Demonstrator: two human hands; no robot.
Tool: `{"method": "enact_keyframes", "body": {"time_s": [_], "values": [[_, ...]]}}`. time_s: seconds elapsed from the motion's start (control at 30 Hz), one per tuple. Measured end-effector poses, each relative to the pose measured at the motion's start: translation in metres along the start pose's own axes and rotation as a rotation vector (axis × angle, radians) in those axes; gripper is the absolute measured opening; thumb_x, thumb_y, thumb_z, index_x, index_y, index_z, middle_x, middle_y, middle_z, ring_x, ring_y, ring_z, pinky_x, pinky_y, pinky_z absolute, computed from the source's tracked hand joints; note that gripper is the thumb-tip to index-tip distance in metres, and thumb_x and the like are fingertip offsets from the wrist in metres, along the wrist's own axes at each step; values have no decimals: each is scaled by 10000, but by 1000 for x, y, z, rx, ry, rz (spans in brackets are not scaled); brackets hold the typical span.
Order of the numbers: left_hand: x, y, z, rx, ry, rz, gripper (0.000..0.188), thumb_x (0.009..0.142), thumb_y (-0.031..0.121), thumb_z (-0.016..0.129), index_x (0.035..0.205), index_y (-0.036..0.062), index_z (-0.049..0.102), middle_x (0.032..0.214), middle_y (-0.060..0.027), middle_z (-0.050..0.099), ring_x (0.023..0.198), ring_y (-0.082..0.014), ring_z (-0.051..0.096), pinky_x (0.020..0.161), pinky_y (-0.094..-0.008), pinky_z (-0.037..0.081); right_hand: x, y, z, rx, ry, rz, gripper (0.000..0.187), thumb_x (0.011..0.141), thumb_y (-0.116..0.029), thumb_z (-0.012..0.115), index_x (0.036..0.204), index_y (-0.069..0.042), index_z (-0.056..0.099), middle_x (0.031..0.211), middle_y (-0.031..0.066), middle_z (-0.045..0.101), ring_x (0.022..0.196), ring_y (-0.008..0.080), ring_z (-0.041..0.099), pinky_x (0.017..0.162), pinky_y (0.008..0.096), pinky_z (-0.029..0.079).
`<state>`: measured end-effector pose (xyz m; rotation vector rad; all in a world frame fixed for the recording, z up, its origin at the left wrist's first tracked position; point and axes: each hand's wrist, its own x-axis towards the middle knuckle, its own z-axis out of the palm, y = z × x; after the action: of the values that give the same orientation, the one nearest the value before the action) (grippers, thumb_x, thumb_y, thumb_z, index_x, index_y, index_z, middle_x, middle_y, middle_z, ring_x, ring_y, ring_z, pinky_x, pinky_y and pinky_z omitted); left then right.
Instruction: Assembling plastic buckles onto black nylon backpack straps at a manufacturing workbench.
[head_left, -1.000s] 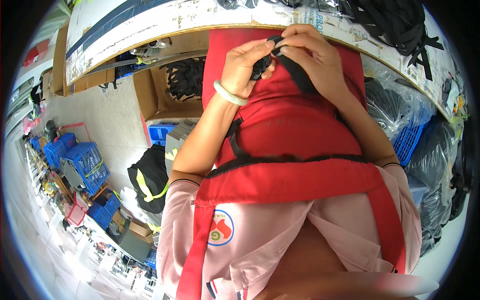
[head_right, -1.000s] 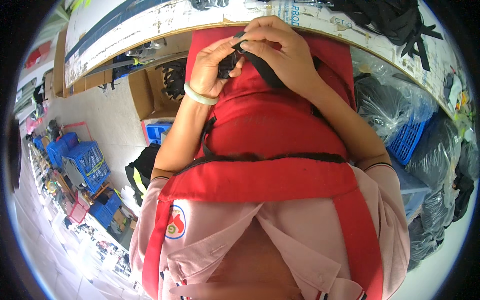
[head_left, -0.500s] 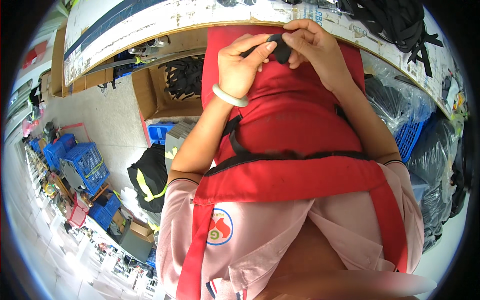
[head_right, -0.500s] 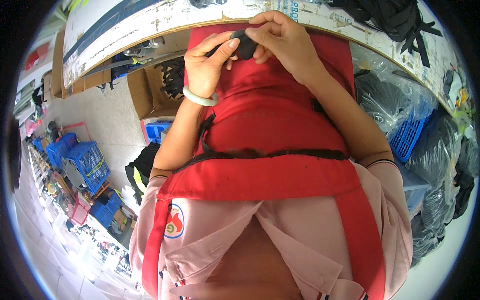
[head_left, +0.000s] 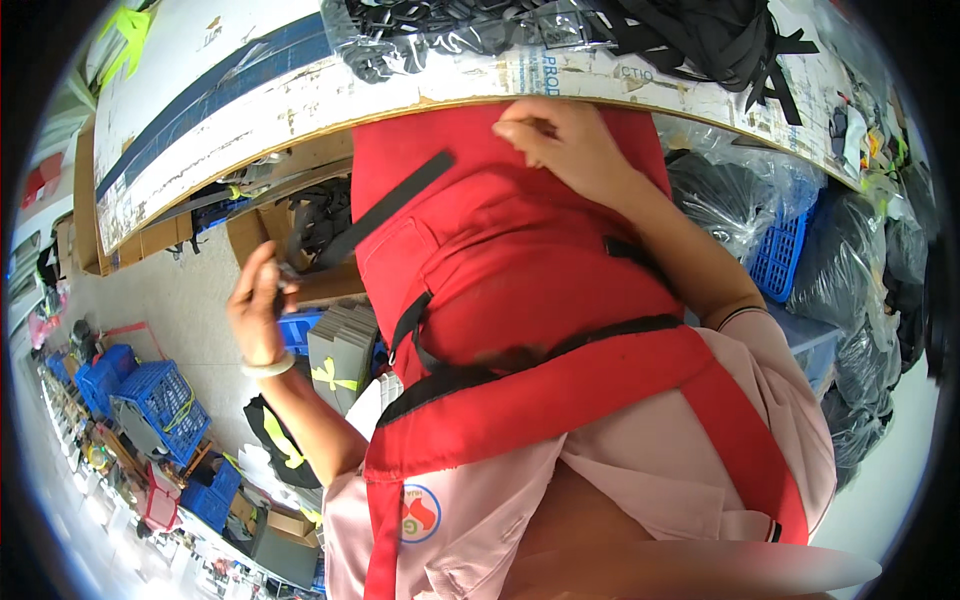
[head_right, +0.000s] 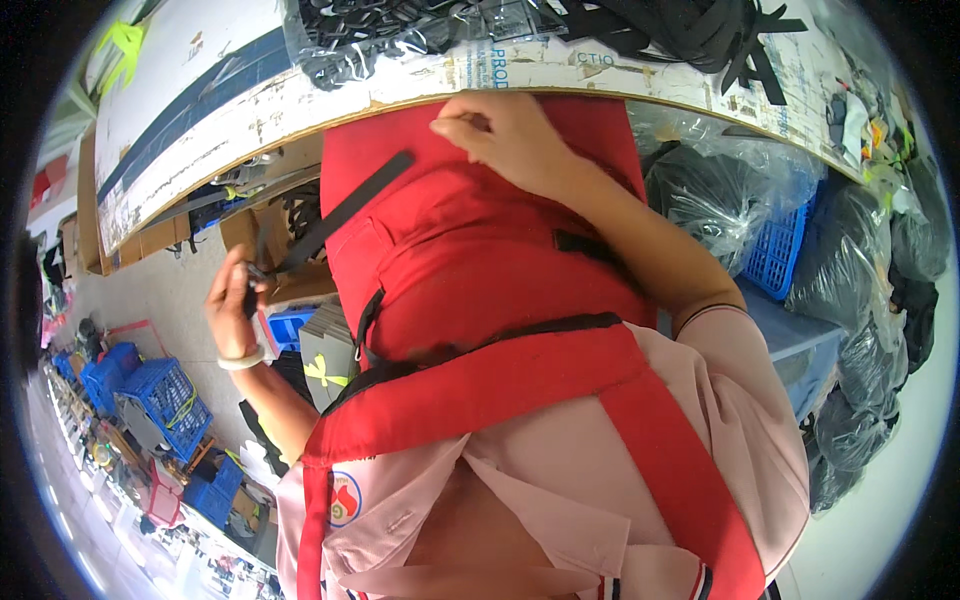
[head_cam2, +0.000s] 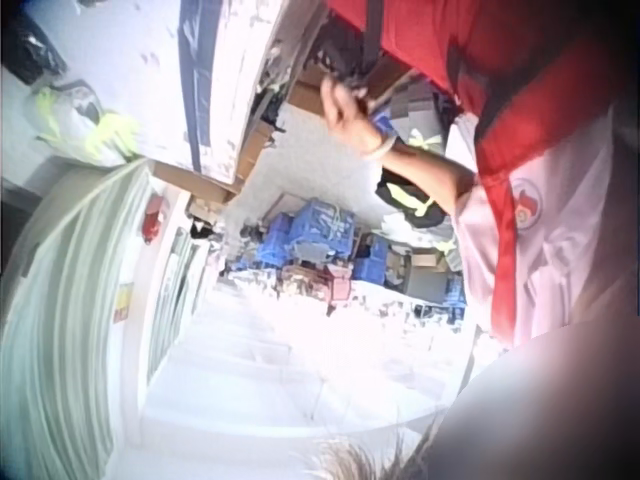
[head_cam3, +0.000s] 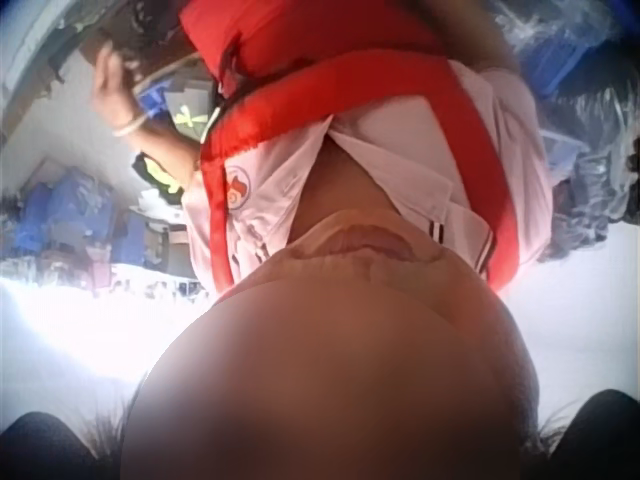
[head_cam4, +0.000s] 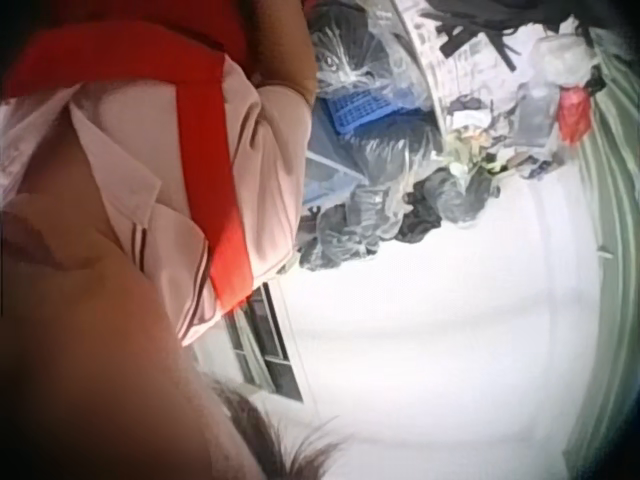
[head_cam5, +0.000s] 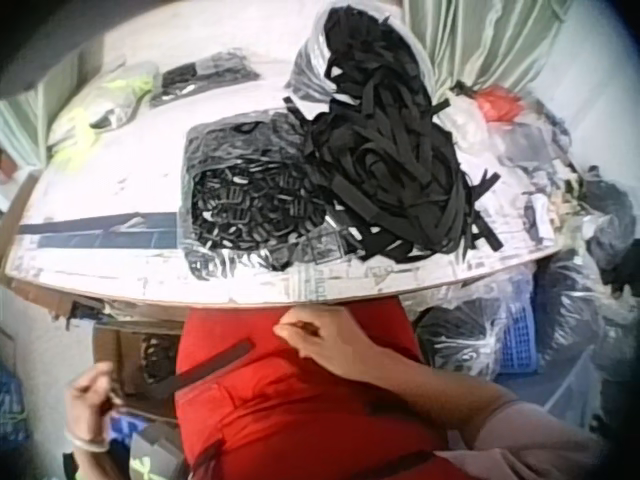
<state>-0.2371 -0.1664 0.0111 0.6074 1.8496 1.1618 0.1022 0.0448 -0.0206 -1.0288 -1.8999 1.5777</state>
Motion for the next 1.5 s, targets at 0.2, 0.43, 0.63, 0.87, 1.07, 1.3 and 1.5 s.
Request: {"method": "enact_keyframes", "body": {"time_s": [0.2, 0.43, 0.63, 0.87, 1.07, 1.3, 1.5], "values": [[19, -56, -37, -678, 148, -52, 365, 929, 110, 549, 1268, -17, 504, 1044, -121, 624, 791, -154, 578, 547, -235, 466, -16, 8, -89, -805, 495, -247, 131, 820, -163, 655, 909, -67, 654, 905, 59, 636, 810, 247, 588, 741, 341, 473], [40, -20, 117, -673, -402, -176, 398, 890, 28, 561, 1284, 9, 505, 1043, -112, 623, 737, -145, 571, 509, -211, 434, -29, 45, -142, -1207, 584, -352, 145, 794, -167, 670, 921, -101, 691, 963, 50, 638, 910, 243, 559, 821, 370, 435], [33, 15, 181, -640, -651, -127, 376, 890, -17, 527, 1265, 3, 528, 1094, -167, 619, 760, -167, 615, 524, -238, 479, -9, 39, -111, -921, 466, -431, 171, 792, -190, 684, 946, -116, 689, 967, 37, 637, 932, 241, 563, 833, 368, 437], [35, 0, 181, -698, -690, -276, 383, 895, 18, 568, 1276, 21, 526, 1146, -179, 593, 777, -169, 592, 527, -220, 462, -9, 52, -119, -1112, 519, -489, 159, 805, -187, 678, 941, -105, 673, 963, 44, 634, 916, 247, 574, 819, 361, 447], [24, 5, 198, -481, -625, -205, 216, 873, 41, 631, 1084, 6, 604, 939, -146, 667, 633, -123, 586, 456, -195, 418, 0, 10, -88, -1001, 539, -624, 169, 780, -97, 698, 949, -96, 686, 1006, 26, 629, 925, 215, 580, 796, 314, 453], [26, -1, 200, -621, -591, -306, 143, 838, 30, 681, 955, 2, 604, 758, -56, 599, 536, -69, 479, 410, -184, 322, -4, -30, -26, -575, 273, -611, 124, 813, -176, 672, 906, -96, 659, 935, 42, 633, 878, 250, 585, 797, 359, 454], [19, -15, 189, -771, -635, -459, 140, 892, 74, 624, 1013, 15, 586, 860, -63, 596, 553, -83, 464, 429, -181, 329, -22, 1, -48, -730, 218, -474, 113, 821, -146, 662, 919, -92, 651, 937, 58, 639, 866, 258, 595, 790, 364, 479]]}}
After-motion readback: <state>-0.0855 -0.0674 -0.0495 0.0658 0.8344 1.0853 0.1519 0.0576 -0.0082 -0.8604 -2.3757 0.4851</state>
